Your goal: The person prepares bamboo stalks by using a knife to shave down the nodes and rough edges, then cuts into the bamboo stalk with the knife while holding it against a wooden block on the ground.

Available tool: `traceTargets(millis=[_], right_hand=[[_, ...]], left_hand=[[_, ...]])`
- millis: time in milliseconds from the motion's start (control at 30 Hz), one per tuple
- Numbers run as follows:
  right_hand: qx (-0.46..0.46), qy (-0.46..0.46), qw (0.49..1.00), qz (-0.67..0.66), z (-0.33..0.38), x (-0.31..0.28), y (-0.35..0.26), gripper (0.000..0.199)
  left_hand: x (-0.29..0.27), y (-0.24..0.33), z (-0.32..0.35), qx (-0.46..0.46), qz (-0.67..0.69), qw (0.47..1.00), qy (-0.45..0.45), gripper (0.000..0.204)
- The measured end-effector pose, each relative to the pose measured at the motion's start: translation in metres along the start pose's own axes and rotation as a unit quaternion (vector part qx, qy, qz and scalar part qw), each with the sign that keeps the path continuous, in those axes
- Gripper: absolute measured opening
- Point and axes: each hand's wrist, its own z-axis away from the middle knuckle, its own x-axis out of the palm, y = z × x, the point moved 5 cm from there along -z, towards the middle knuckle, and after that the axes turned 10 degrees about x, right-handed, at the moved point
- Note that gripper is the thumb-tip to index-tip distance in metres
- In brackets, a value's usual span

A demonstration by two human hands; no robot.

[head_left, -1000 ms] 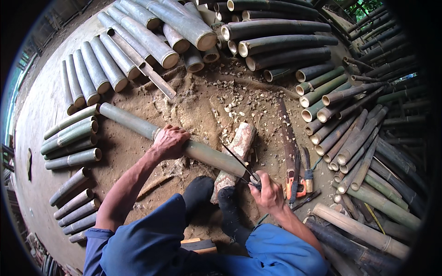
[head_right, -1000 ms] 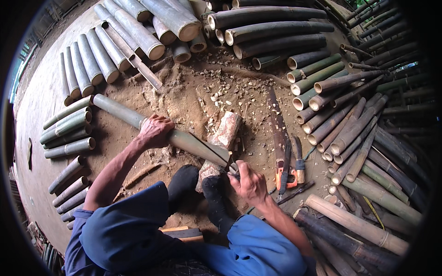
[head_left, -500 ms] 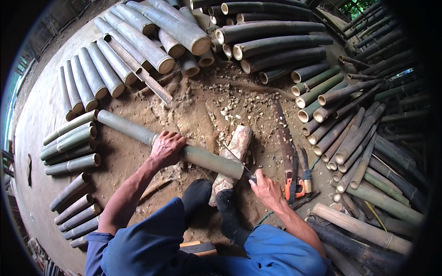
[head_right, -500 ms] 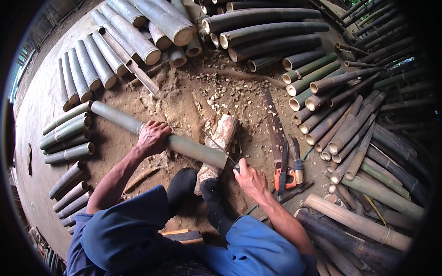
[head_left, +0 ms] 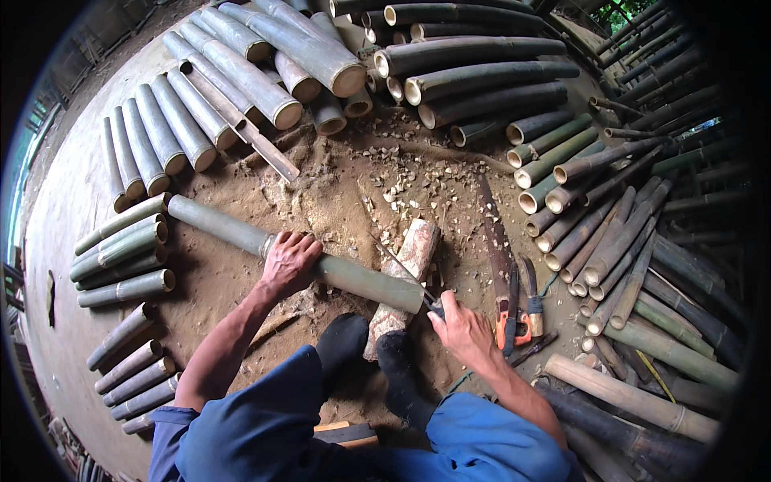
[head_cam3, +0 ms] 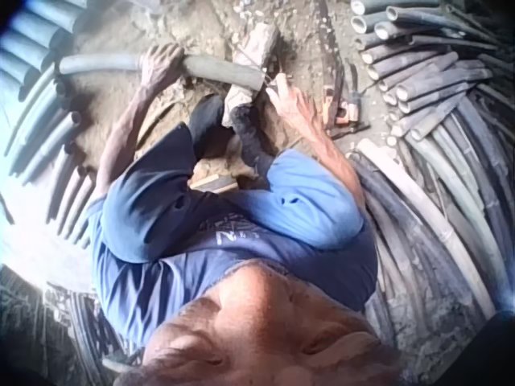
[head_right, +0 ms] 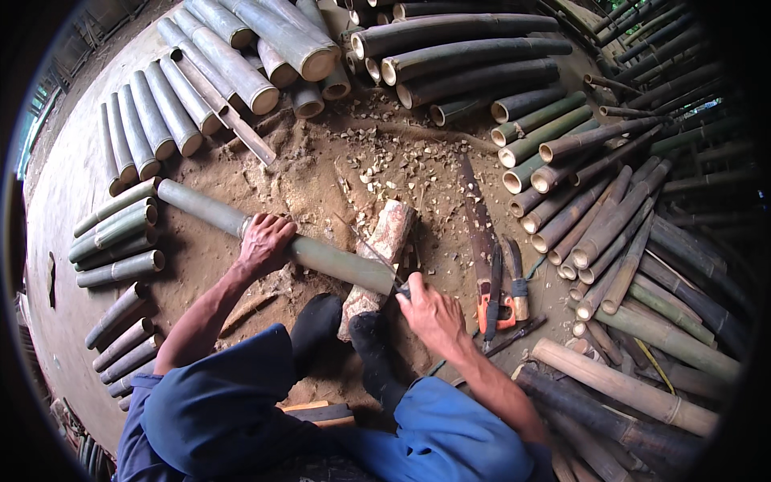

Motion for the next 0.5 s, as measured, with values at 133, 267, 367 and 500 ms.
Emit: traceTargets(millis=[133, 267, 367, 500], right_hand=[[-0.112, 0.106, 0.98, -0.125, 0.015, -0.023, -0.024, 0.033], [0.031, -0.014, 0.999, 0.041, -0.002, 0.028, 0.039, 0.031], [0.028, -0.049, 0.998, 0.005, 0.0, 0.0, 0.001, 0.032], [-0.129, 0.099, 0.982, -0.091, 0.017, -0.027, -0.032, 0.031]], left_hand=[[0.003, 0.004, 0.008, 0.0, -0.019, 0.999, 0.037, 0.051], [0.006, 0.008, 0.006, 0.01, -0.036, 0.996, 0.077, 0.049], [0.008, 0.008, 0.015, -0.005, -0.043, 0.997, 0.068, 0.046], [0.01, 0.006, 0.019, -0.014, -0.049, 0.996, 0.077, 0.043]])
